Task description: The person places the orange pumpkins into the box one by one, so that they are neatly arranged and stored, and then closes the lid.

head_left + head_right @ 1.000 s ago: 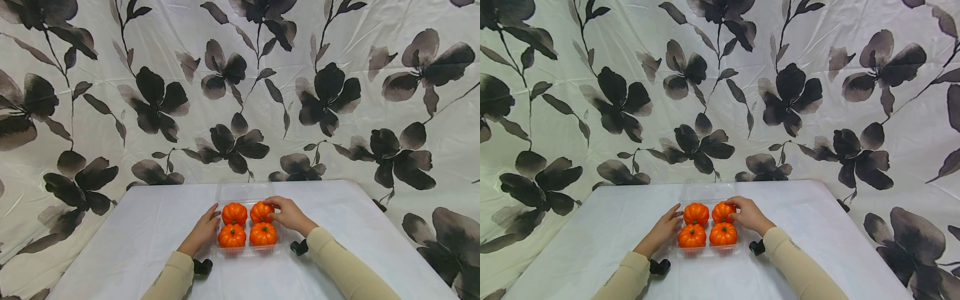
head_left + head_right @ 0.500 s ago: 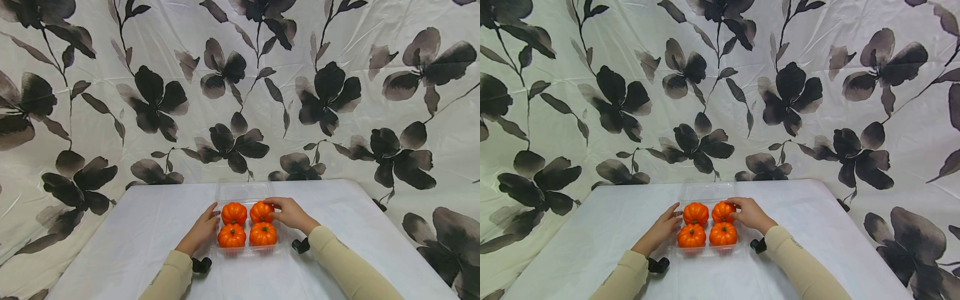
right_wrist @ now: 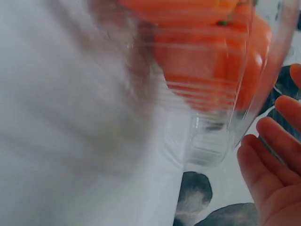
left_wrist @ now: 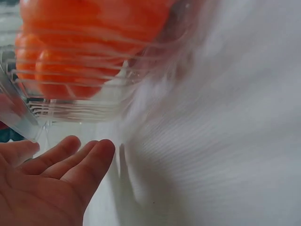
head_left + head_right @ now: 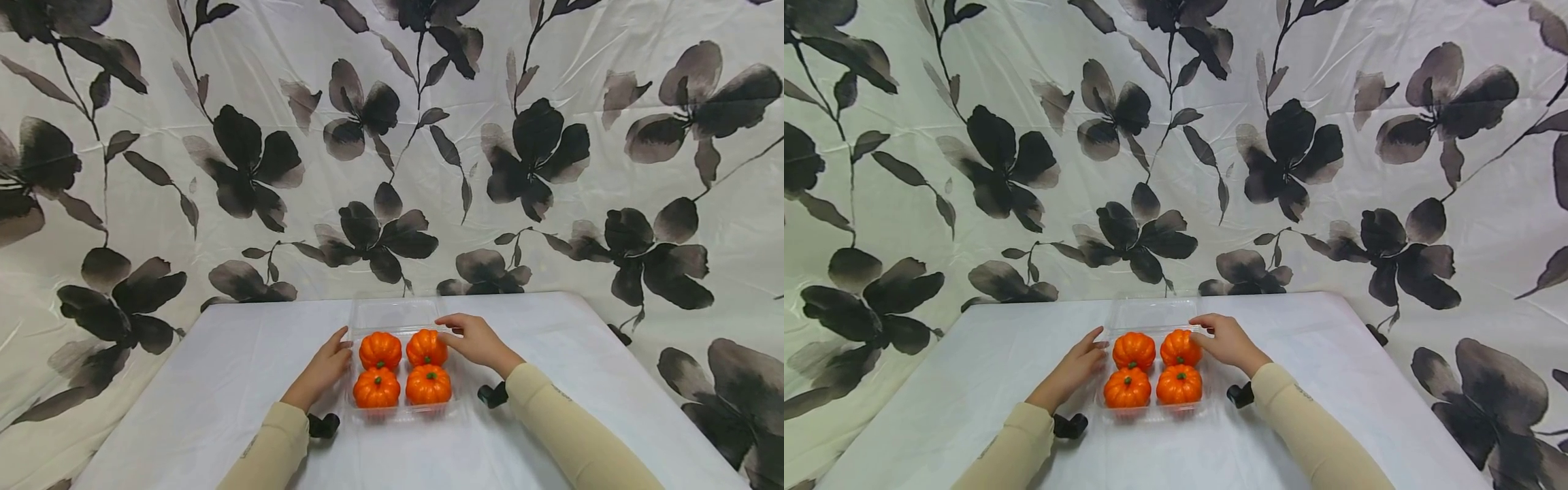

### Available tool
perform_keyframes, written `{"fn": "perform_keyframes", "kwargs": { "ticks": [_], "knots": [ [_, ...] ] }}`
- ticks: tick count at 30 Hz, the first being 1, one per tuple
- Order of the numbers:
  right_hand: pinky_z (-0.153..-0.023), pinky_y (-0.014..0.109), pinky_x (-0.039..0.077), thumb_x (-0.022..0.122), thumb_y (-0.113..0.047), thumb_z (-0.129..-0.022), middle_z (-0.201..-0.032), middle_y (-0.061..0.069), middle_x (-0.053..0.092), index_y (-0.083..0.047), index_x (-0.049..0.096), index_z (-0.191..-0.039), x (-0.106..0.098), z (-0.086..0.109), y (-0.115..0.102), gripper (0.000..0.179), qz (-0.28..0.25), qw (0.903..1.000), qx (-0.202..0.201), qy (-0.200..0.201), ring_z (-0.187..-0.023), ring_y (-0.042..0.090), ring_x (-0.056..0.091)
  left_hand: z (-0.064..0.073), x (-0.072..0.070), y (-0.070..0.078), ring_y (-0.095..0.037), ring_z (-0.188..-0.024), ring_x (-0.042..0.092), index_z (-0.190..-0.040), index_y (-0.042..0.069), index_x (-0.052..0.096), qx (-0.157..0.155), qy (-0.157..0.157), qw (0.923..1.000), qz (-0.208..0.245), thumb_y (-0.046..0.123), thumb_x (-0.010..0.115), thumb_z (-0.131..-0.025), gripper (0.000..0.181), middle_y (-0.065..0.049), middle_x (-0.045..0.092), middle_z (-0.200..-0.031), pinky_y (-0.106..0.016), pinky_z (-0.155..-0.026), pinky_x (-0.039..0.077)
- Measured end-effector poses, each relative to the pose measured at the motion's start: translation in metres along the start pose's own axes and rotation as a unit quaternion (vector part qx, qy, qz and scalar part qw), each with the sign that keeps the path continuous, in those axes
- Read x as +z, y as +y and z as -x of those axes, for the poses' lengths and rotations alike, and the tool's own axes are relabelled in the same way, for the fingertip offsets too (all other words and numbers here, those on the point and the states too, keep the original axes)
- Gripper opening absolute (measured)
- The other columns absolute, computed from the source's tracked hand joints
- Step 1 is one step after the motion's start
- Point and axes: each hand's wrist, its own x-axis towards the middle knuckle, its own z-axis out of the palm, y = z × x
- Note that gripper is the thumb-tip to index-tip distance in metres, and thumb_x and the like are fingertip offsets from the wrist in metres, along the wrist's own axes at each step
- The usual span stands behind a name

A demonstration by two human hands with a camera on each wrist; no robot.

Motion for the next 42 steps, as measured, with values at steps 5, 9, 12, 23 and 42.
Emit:
{"fn": "perform_keyframes", "kwargs": {
  "ticks": [5, 9, 12, 23, 42],
  "knots": [
    [-0.095, 0.042, 0.054, 0.065, -0.028, -0.092, -0.125, 0.008, 0.066, -0.012, 0.066, -0.123, -0.003, -0.007, 0.005, 0.035, -0.005, 0.9998, 0.009, 0.014, -0.115, 0.029, 0.062, -0.006, -0.004, 0.001, -0.032, -0.116, 0.056, -0.153, 0.003, 0.023, -0.001, 0.003, 0.9998, -0.018, 0.015, 0.042, -0.098, 0.059, -0.027, 0.049, -0.140, -0.041, -0.092, 0.052],
    [-0.093, 0.043, 0.055, 0.064, -0.027, -0.092, -0.126, 0.010, 0.066, -0.010, 0.065, -0.124, -0.004, -0.012, 0.006, 0.037, -0.009, 0.9993, 0.025, 0.027, -0.115, 0.030, 0.062, -0.013, -0.005, 0.001, -0.035, -0.121, 0.055, -0.153, 0.002, 0.023, -0.005, 0.008, 0.9996, -0.028, 0.018, 0.042, -0.099, 0.059, -0.028, 0.049, -0.141, -0.048, -0.100, 0.049],
    [-0.092, 0.043, 0.055, 0.064, -0.029, -0.092, -0.124, 0.010, 0.066, -0.008, 0.065, -0.125, -0.005, -0.016, 0.008, 0.038, -0.003, 0.9985, 0.040, 0.038, -0.113, 0.029, 0.063, -0.019, -0.006, 0.001, -0.037, -0.123, 0.054, -0.152, 0.001, 0.023, -0.004, 0.010, 0.9992, -0.038, 0.019, 0.040, -0.100, 0.058, -0.028, 0.049, -0.141, -0.051, -0.104, 0.045],
    [-0.089, 0.042, 0.055, 0.062, -0.033, -0.091, -0.116, 0.013, 0.068, -0.005, 0.064, -0.126, -0.001, -0.031, 0.017, 0.044, -0.008, 0.9919, 0.116, 0.051, -0.105, 0.028, 0.063, -0.044, -0.011, -0.001, -0.040, -0.131, 0.048, -0.146, -0.006, 0.035, -0.018, 0.034, 0.9962, -0.078, 0.023, 0.039, -0.099, 0.055, -0.027, 0.049, -0.142, -0.054, -0.110, 0.037],
    [-0.099, 0.047, 0.050, 0.058, -0.036, -0.093, -0.130, 0.015, 0.062, -0.003, 0.063, -0.126, 0.009, -0.041, 0.026, 0.047, -0.049, 0.9797, 0.191, 0.034, -0.119, 0.032, 0.058, -0.068, -0.008, -0.007, -0.028, -0.106, 0.064, -0.138, -0.009, 0.046, -0.024, 0.040, 0.9965, -0.069, 0.018, 0.040, -0.098, 0.049, -0.026, 0.061, -0.126, -0.046, -0.099, 0.050]
  ]
}}
